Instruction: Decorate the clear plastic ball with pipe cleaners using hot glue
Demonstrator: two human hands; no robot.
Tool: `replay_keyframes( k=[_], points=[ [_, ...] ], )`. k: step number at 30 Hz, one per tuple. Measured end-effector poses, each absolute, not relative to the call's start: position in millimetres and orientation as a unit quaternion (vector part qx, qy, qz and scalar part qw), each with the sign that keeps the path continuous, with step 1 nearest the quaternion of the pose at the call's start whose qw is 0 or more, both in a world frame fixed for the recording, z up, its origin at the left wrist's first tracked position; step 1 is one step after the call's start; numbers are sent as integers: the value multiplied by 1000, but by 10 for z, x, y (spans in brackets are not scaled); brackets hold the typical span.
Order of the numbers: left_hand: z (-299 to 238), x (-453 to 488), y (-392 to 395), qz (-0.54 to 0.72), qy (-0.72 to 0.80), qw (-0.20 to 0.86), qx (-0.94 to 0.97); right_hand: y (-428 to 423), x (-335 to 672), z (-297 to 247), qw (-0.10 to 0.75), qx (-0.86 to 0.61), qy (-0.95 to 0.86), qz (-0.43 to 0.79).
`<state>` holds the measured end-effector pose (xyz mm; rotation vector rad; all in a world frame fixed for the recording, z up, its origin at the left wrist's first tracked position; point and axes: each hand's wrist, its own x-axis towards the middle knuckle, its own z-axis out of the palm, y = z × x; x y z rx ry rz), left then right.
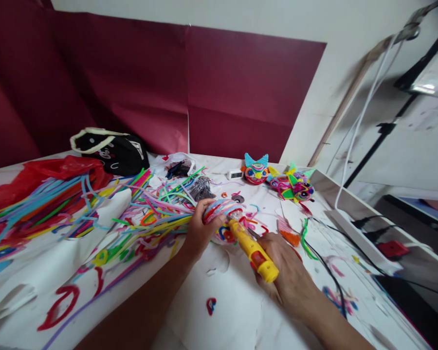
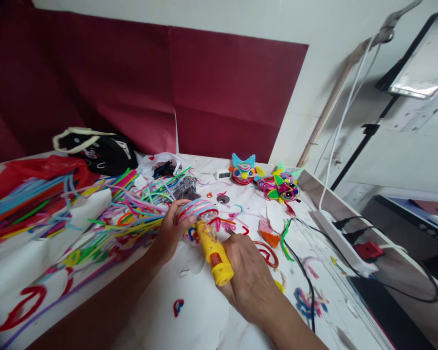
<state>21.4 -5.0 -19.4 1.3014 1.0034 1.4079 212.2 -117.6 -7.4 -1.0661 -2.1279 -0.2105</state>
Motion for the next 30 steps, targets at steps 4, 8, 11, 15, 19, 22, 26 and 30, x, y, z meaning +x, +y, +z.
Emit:
replay_keyframes(
  k=[4, 8, 11, 15, 19, 22, 26, 30],
  points=[
    [-158, 216, -55, 577, 405, 482, 520, -1169, 2117, -79, 365, -408, -833, -82],
    [-132, 214, -60, 578, 404, 492, 510, -1159, 2110, -76, 353, -415, -835, -76],
    [-135, 211, -63, 577, 403, 499, 506, -1153, 2120, -79, 357, -410, -835, -81],
    [-144, 208, -64, 572, 406, 513, 495, -1148, 2132, -74, 369, -404, -832, -86],
    [-152, 208, -57, 571, 405, 513, 497, -1154, 2146, -70, 372, -409, -830, -68],
    [-162, 209, -44, 569, 404, 520, 492, -1159, 2174, -84, 367, -413, -833, -23],
    [-158, 192, -21, 573, 404, 528, 479, -1158, 2202, -84, 389, -414, -822, 38],
    [-111, 134, 27, 593, 411, 520, 458, -1175, 2208, -14, 406, -421, -806, 90]
  ],
)
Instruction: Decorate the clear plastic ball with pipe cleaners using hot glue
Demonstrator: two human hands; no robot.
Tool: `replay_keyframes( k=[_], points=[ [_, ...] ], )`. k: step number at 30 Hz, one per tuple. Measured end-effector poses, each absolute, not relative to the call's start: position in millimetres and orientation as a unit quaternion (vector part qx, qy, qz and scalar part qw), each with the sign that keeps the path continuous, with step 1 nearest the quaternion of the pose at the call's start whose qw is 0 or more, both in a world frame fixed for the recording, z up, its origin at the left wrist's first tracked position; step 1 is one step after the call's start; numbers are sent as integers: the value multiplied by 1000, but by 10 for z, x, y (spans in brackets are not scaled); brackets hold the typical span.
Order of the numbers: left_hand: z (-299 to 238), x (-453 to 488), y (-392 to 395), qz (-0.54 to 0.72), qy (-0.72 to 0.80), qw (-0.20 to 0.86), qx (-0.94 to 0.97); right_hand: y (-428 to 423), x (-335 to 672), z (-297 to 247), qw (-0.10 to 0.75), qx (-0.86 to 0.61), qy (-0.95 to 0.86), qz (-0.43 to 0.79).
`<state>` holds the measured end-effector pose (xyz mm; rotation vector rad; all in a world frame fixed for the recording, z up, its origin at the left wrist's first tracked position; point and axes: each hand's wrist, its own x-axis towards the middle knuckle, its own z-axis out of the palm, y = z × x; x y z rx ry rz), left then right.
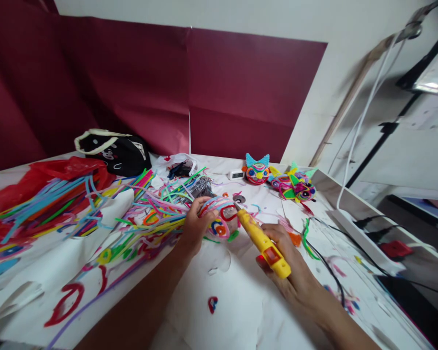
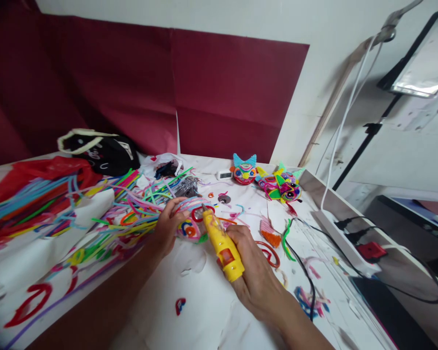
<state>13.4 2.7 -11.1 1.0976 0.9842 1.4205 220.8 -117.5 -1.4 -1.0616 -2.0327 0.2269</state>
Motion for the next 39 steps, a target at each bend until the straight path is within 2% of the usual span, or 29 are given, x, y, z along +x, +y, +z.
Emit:
replay_keyframes(
  k=[6, 15, 19, 23, 28, 30, 39],
  points=[
    [-19, 2, 124, 636, 423, 496, 412, -1214, 2277, 109, 365, -433, -811, 147],
    [67, -70, 107, 638, 427, 509, 389, -1137, 2155, 32, 132, -447, -866, 179],
    [39, -31, 62, 599, 419, 528, 432, -1112, 2169, 2, 109, -440, -871, 191],
    [-14, 25, 33, 585, 403, 503, 493, -1128, 2271, 53, 159, -425, -860, 233],
    [-48, 109, -59, 558, 394, 433, 589, -1085, 2259, 24, 398, -460, -766, 207],
    [-51, 137, -123, 539, 390, 393, 635, -1056, 2203, -27, 464, -474, -720, 203],
    [-51, 198, -320, 502, 323, 208, 775, -1025, 2005, -163, 541, -473, -647, 255]
  ],
)
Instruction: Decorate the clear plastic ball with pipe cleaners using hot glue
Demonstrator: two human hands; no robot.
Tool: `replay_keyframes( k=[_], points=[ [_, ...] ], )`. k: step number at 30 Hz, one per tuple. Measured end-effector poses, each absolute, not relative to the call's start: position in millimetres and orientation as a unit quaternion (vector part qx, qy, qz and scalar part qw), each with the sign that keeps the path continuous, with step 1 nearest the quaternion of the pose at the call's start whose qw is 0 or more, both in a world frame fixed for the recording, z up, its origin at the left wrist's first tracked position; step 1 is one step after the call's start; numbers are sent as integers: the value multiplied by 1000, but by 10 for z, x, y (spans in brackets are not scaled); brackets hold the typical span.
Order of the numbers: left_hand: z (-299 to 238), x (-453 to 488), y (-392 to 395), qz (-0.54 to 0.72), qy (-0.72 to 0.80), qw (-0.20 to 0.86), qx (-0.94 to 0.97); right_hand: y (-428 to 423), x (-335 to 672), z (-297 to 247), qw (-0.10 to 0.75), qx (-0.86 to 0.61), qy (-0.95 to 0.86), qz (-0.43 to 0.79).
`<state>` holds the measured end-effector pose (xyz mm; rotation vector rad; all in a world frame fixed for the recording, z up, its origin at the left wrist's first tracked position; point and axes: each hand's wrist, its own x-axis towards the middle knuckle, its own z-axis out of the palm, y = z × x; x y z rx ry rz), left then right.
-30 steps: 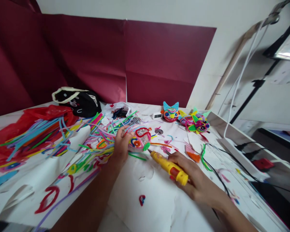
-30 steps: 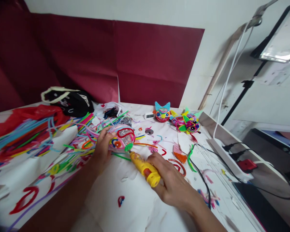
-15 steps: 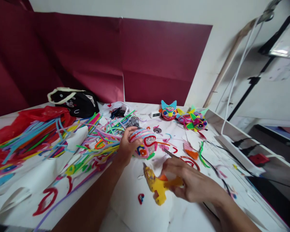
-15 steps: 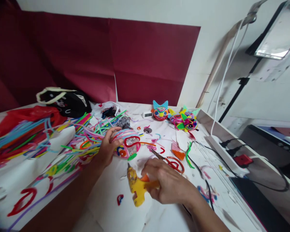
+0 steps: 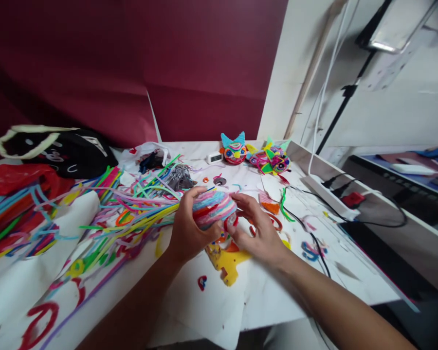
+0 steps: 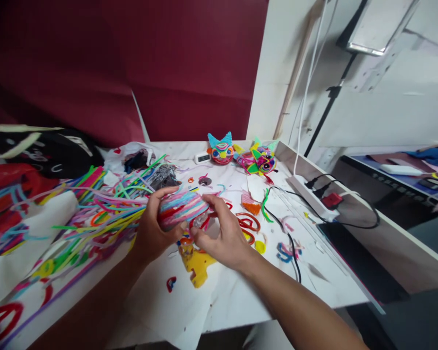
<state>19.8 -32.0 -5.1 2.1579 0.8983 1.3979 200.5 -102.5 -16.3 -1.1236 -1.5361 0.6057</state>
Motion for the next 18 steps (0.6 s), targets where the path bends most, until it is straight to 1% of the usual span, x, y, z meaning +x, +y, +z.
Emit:
replay_keyframes(
  k=[5, 18],
  points=[
    [-75, 231, -327, 507, 282, 152, 800, -1000, 2001, -189, 555, -484, -629, 250],
    [-112, 252, -346, 511, 268, 122, 808, -1006, 1989, -185, 569, -475, -629, 235]
  ],
)
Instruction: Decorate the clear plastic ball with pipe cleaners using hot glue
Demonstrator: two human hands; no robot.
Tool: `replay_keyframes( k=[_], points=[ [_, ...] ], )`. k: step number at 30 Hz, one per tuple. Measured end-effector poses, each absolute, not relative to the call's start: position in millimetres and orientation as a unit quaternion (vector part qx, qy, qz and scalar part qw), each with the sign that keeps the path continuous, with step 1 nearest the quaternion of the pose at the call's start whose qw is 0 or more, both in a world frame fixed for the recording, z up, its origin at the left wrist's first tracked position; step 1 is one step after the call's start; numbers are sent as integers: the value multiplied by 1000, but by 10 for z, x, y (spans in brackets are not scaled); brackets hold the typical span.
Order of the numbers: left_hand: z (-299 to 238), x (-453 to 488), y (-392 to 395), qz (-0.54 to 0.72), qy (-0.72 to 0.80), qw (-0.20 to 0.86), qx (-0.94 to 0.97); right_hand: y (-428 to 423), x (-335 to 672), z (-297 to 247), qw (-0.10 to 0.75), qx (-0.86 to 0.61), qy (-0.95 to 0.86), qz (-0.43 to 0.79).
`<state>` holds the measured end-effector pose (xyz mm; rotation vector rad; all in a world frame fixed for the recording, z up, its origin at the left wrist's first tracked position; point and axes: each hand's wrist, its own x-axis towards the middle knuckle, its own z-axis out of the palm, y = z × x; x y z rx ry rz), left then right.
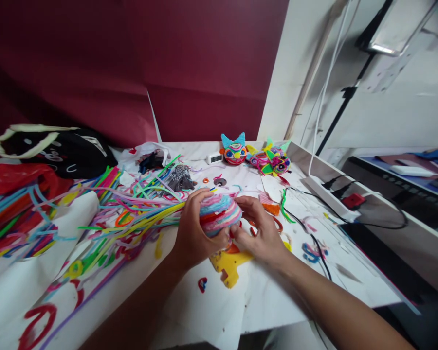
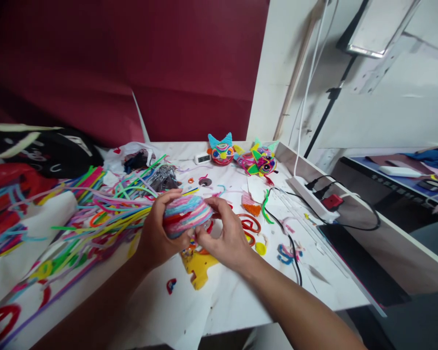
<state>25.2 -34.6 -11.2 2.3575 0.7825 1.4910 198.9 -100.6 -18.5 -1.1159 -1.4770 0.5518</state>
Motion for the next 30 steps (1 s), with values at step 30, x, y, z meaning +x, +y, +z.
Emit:
replay_keyframes(
  k=[30],
  points=[
    [-76, 171, -254, 499, 304, 492, 645, -845, 2112, -50, 636, -487, -362, 476]
  ],
)
